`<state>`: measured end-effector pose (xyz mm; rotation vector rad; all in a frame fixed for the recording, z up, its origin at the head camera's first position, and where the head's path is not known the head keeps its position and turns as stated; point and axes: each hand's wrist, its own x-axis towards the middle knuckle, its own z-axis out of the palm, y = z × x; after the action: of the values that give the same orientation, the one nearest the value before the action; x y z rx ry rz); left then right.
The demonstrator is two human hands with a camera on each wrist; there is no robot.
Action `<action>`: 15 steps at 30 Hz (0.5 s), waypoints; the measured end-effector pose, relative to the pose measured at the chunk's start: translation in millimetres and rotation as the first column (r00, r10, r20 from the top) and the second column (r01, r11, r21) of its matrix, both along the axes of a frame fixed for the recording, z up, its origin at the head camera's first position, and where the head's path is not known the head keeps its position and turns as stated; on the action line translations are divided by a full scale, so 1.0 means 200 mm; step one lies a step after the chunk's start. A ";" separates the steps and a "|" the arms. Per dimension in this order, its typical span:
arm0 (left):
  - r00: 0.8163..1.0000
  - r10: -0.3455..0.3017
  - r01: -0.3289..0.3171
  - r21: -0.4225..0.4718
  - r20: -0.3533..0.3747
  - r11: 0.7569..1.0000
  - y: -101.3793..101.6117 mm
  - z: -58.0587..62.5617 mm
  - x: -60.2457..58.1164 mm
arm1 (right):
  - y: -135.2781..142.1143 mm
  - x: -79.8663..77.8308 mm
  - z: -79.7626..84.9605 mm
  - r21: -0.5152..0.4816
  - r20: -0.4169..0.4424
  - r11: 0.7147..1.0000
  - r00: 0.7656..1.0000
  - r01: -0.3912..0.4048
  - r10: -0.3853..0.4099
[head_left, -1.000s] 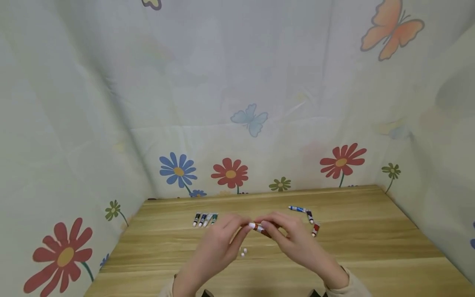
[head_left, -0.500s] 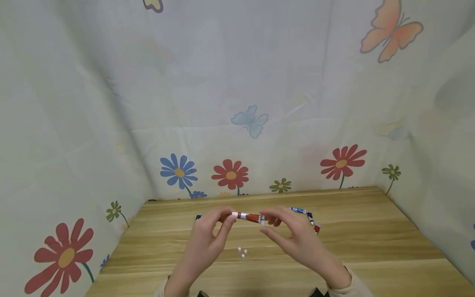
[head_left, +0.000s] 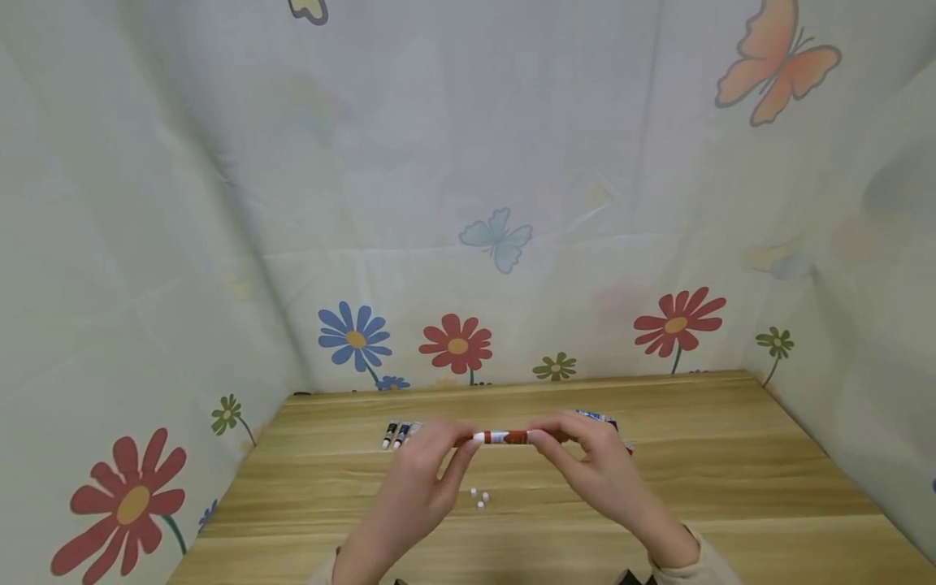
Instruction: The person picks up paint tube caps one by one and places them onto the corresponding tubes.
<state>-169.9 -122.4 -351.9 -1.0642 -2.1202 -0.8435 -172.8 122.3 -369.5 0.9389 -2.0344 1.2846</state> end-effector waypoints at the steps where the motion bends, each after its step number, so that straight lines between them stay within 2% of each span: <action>1: 1.000 -0.005 0.005 -0.005 -0.021 1.000 0.00 0.00 0.00 | 0.00 0.00 0.00 0.001 0.026 1.000 1.000 -0.001 0.001; 2: 0.999 -0.006 0.006 -0.008 -0.035 1.000 0.00 0.00 0.00 | 0.00 0.00 0.00 0.001 0.048 1.000 0.999 -0.001 0.001; 4: 1.000 0.004 -0.004 -0.006 -0.017 1.000 0.00 0.00 -0.01 | 0.01 0.00 0.00 0.002 0.051 1.000 0.999 -0.007 0.007; 6: 0.999 0.027 -0.027 -0.003 0.042 1.000 0.00 -0.01 0.00 | 0.00 0.00 0.00 0.001 0.010 1.000 1.000 -0.003 0.003; 8: 0.990 0.050 -0.051 0.005 0.134 0.999 0.00 -0.01 0.00 | 0.00 -0.01 -0.01 -0.004 -0.067 1.000 0.998 0.012 -0.012; 11: 0.960 0.067 -0.073 0.009 0.271 0.997 0.00 -0.01 0.00 | -0.01 -0.02 -0.01 -0.009 -0.220 0.999 0.974 0.050 -0.050; 15: 0.913 0.048 -0.055 0.005 0.405 0.998 0.00 -0.01 0.00 | -0.03 -0.04 -0.01 -0.017 -0.384 0.997 0.920 0.080 -0.080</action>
<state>-169.8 -122.4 -354.0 -0.8745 -2.4632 -1.1329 -180.1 116.1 -371.6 1.0068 -1.7441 0.9667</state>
